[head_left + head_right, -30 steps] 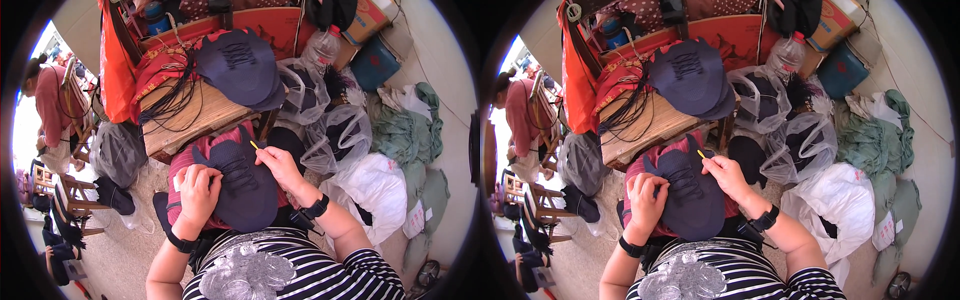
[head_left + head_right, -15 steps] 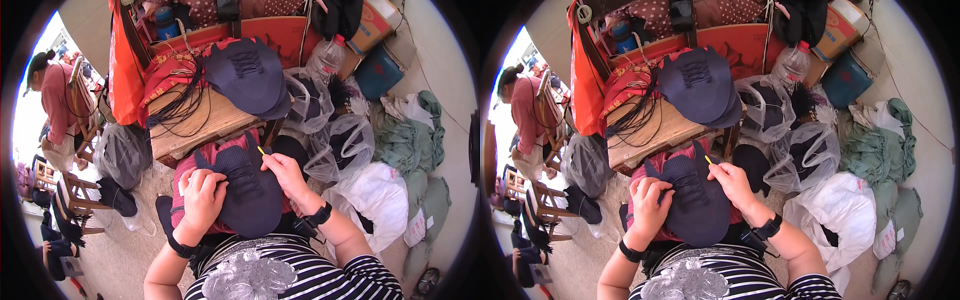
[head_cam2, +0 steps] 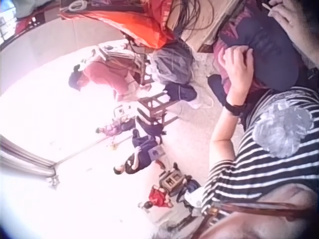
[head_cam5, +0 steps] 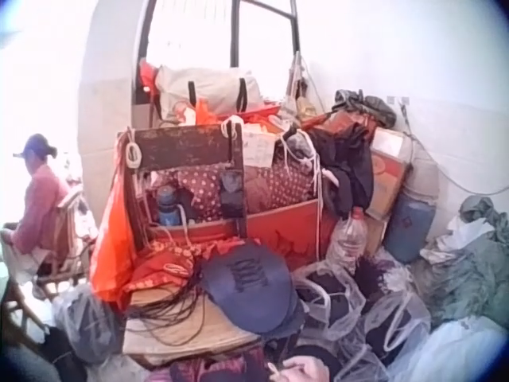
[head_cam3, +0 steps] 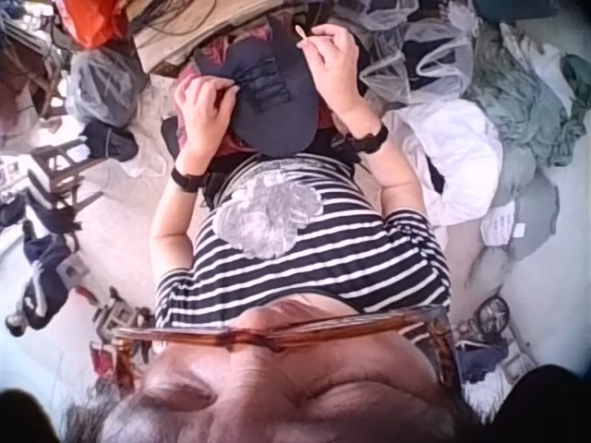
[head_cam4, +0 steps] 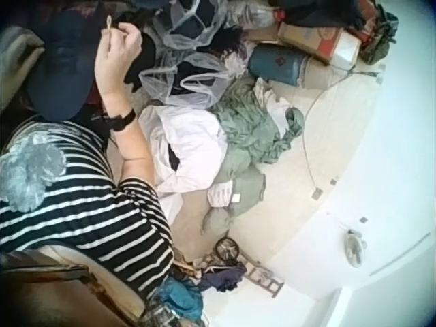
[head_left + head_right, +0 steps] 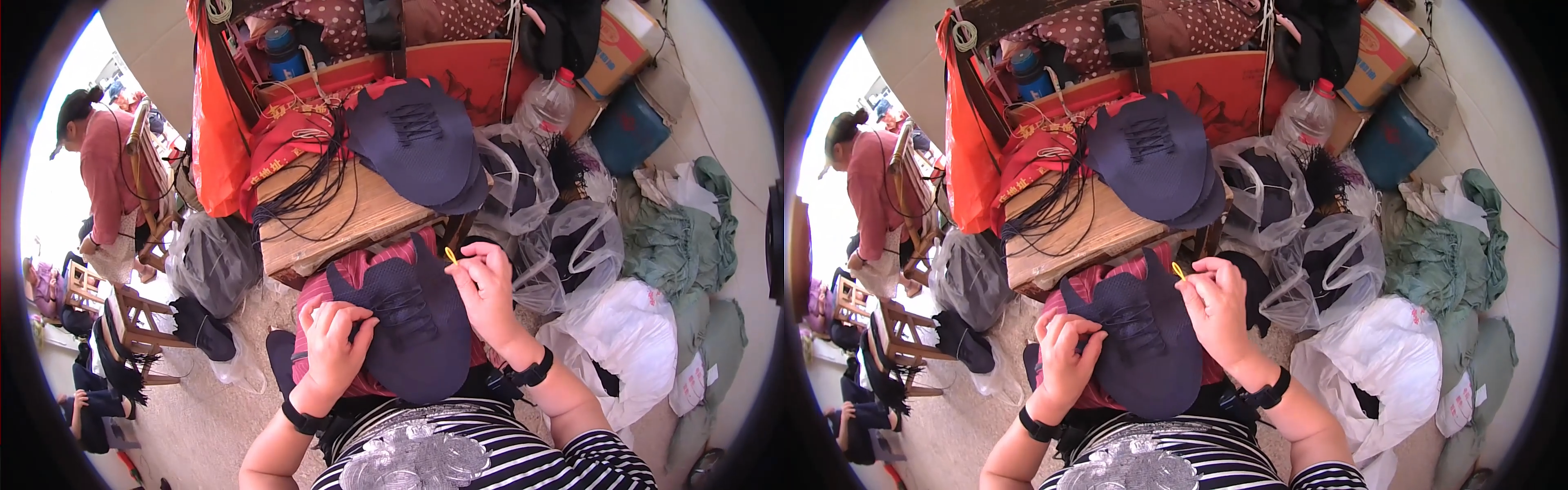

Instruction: The recorder is using a small yellow tool to assemble or thread components of a shoe upper.

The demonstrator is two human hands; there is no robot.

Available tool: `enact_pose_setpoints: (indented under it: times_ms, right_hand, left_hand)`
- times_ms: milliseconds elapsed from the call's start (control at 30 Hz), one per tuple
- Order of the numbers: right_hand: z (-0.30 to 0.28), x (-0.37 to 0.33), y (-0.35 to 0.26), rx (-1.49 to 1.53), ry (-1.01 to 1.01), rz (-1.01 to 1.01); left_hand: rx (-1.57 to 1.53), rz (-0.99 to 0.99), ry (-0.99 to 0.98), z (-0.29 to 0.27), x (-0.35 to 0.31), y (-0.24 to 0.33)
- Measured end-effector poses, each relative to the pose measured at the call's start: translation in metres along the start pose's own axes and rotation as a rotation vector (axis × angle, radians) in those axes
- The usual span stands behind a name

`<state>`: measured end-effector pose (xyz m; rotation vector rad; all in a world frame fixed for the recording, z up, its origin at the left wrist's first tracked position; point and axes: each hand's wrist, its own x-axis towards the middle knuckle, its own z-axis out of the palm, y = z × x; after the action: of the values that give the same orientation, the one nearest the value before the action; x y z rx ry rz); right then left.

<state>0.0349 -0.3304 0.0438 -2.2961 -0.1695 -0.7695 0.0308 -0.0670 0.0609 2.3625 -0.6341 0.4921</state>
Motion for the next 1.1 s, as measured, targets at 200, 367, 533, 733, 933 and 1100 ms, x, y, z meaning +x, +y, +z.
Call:
enact_pose_setpoints:
  times_ms: [200,367,533,733,933,1100]
  right_hand:
    - [-0.007,0.012,-0.017,0.311,-0.178,0.173]
    - [0.010,-0.002,-0.016,0.540,-0.298,0.284]
    - [0.012,-0.004,-0.019,0.719,-0.511,0.455]
    - [0.010,0.012,-0.012,0.647,-0.626,0.364]
    - [0.006,0.014,-0.006,0.553,-0.678,0.212]
    - [0.000,0.008,0.003,0.543,-0.736,0.146]
  left_hand:
    - [-0.009,0.036,-0.009,0.005,0.014,-0.007]
    - [-0.065,-0.058,-0.050,0.010,0.009,-0.011]
    - [-0.102,-0.137,-0.101,0.013,0.005,-0.017]
    - [-0.129,-0.154,-0.115,0.015,0.008,-0.018]
    - [-0.117,-0.170,-0.145,0.014,0.008,-0.017]
    - [-0.103,-0.171,-0.181,0.012,0.009,-0.016]
